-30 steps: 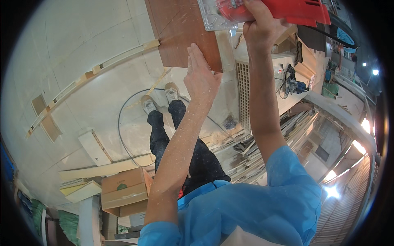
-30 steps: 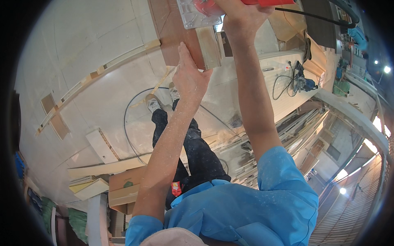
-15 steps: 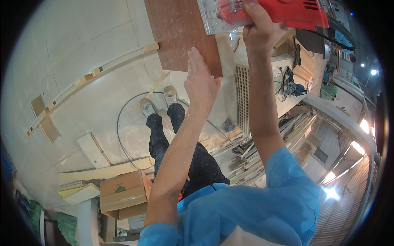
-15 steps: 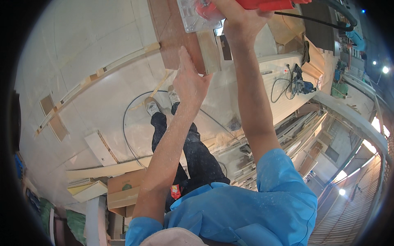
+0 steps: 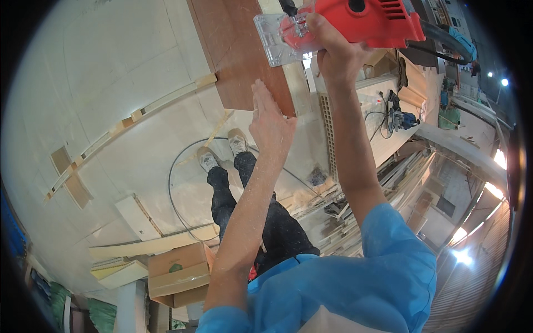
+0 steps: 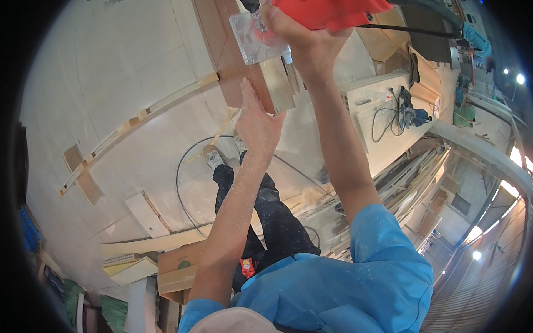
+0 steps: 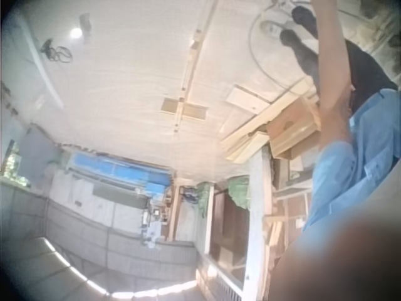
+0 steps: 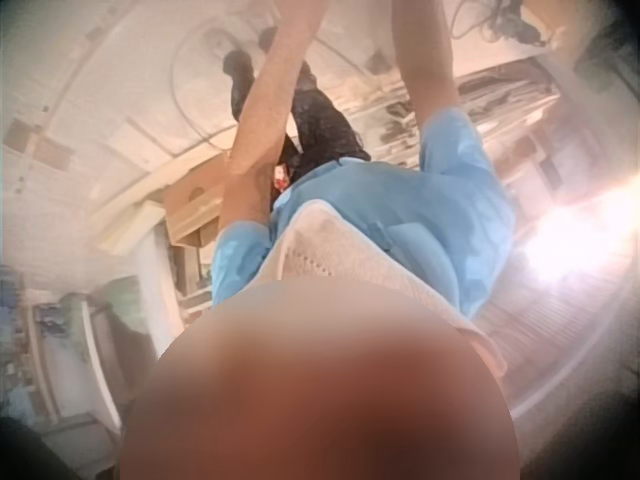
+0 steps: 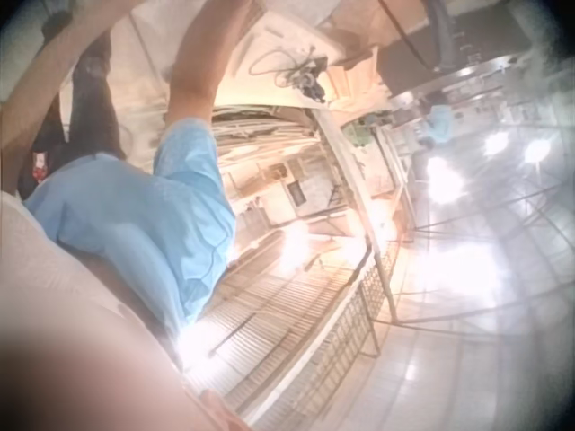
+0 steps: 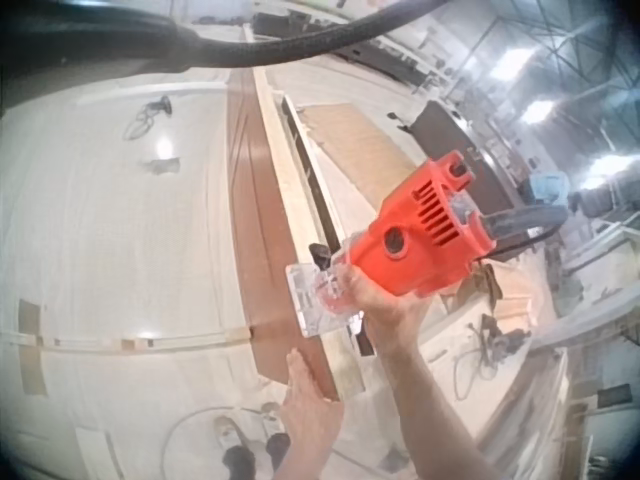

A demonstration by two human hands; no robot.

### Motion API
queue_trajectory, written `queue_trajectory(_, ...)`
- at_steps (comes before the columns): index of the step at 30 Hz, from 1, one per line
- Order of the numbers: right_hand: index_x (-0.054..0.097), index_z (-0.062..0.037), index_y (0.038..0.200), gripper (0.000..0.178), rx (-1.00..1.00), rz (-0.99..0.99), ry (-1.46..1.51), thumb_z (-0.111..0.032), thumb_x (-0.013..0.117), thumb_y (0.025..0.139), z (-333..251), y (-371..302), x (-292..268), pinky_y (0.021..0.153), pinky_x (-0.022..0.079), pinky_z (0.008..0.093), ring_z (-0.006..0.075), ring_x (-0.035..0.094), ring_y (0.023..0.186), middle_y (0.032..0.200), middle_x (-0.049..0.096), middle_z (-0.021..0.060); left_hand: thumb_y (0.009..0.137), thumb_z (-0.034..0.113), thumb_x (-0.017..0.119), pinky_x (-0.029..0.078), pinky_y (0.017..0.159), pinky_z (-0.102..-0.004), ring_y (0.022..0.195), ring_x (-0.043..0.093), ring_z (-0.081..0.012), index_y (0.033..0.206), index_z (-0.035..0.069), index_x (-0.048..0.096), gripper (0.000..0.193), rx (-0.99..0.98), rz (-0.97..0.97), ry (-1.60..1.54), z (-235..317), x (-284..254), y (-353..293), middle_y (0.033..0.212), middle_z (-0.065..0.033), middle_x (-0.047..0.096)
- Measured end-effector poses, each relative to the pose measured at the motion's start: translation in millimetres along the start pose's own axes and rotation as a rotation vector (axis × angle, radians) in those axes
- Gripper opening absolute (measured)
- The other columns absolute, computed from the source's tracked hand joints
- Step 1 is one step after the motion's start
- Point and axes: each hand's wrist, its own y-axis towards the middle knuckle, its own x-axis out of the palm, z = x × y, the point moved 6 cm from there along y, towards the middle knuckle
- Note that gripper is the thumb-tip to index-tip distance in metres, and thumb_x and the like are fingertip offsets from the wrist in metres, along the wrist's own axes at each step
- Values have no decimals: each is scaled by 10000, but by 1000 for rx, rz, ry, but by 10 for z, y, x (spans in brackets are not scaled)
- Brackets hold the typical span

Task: The person uses a red handheld router to shape the edge of a wooden panel on a workbench. They guide the tool along the edge with both hands, then lift it and reposition to continue routing another section of the same panel.

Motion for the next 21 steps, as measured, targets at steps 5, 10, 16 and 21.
queue_trajectory(5, 622, -6, 1116, 385, 27, 32, 106, -135, 805, 802, -3, -21, -1, 765, 563, 315, 173, 670, 846, 980, 684, 72, 688, 128, 899, 496, 1092, -444, 1394, 493, -472, 1582, -80, 191, 1160, -18, -26, 4, -14, 9, -13, 1569, -375, 362)
queue_trajectory(10, 616, 4, 1120, 386, -33, 29, 130, -98, 783, 786, -166, 65, 28, 756, 566, 326, 192, 676, 826, 972, 686, 95, 683, 128, 900, 507, 1078, -457, 1376, 508, -486, 1572, -85, 216, 1142, -38, -5, 2, 6, -3, -6, 1546, -390, 381)
queue_trajectory(16, 594, 29, 1135, 382, -137, 65, 210, -34, 717, 779, -533, 146, -98, 754, 555, 320, 210, 681, 822, 955, 676, 118, 717, 168, 883, 534, 1041, -450, 1358, 530, -477, 1555, -90, 258, 1077, 2, 33, -14, 16, -19, -14, 1534, -392, 396)
queue_trajectory(21, 582, 21, 1163, 376, -109, 52, 1005, -66, 729, 829, -570, 272, -143, 743, 543, 308, 192, 670, 812, 966, 673, 109, 725, 216, 886, 547, 1028, -441, 1361, 539, -451, 1550, -91, 272, 1073, -20, 21, 29, 24, -10, -12, 1523, -385, 416)
